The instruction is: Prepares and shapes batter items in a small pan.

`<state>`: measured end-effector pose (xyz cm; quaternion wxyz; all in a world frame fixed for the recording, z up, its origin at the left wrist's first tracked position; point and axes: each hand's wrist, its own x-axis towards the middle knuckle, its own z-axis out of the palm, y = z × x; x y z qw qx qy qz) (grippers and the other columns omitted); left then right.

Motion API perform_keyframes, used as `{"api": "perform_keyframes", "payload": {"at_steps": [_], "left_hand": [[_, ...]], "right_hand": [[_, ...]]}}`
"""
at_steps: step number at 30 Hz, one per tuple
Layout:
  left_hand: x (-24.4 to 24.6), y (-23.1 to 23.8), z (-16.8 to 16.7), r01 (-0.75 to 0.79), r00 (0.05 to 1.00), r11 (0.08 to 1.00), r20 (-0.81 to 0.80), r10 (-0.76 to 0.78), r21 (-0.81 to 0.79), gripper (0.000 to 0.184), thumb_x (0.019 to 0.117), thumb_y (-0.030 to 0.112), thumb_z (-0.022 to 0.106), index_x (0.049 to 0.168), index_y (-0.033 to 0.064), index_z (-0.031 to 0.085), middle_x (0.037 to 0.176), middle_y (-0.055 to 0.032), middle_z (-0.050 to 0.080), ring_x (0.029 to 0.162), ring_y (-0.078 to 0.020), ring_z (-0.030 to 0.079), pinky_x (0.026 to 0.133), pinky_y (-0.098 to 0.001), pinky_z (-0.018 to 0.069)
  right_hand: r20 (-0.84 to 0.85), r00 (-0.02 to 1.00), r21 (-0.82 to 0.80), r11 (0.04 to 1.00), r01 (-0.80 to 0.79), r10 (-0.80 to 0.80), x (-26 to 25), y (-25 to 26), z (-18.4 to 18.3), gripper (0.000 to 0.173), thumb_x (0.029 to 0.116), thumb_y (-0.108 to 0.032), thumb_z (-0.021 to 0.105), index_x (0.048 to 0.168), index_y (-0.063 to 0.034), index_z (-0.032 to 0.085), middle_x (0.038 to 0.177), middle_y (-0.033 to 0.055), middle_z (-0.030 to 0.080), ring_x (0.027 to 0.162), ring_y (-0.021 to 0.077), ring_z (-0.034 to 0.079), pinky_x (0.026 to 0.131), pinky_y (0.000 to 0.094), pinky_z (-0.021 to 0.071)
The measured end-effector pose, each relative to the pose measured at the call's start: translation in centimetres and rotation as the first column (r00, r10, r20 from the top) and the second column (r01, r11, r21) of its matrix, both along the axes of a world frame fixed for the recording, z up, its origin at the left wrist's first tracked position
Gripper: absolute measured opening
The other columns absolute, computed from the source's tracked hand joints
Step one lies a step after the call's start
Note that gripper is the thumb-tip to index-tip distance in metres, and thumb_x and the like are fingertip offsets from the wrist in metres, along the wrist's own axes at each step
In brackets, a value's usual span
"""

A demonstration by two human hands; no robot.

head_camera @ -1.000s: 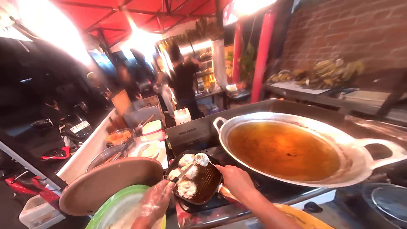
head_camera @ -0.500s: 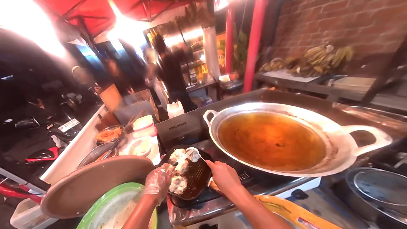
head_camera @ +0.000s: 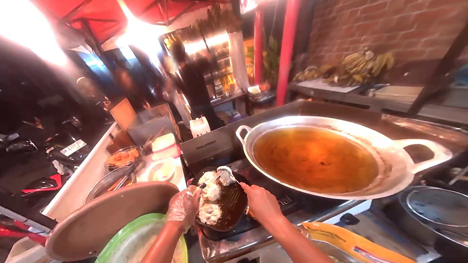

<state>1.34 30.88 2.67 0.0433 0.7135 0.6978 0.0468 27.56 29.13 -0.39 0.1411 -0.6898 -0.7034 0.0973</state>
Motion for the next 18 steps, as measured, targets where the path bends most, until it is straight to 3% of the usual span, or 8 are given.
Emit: {"api": "perform_keyframes", "payload": {"at_steps": [12,18], "left_hand": [[0.6,1.1,0.3,-0.029,0.996,0.992,-0.084,0.018,-0.122,0.049,0.1056,0.056,0.033,0.131,0.0286,0.065,0.124,-0.0018,0.071,0.118,-0.0238,0.066,0.1,-0.0539,0.052],[1.3,1.3,1.2,-0.008,0.993,0.999,-0.118,0.003,-0.044,0.051,0.106,0.057,0.033,0.134,0.0285,0.064,0.121,-0.0039,0.072,0.114,-0.0251,0.068,0.097,-0.052,0.0531]], "right_hand": [[-0.072,0.997,0.003,1.0,-0.003,0.003,0.4,0.1,-0.4,0.039,0.1078,-0.02,0.043,0.139,-0.0293,0.065,0.109,0.0111,0.073,0.1,0.031,0.072,0.081,0.052,0.0596],[-0.103,0.995,-0.093,0.996,-0.004,-0.006,0.5,0.9,-0.4,0.039,0.1085,-0.021,0.041,0.139,-0.027,0.064,0.114,0.0113,0.072,0.107,0.0309,0.071,0.087,0.0524,0.0585]]}}
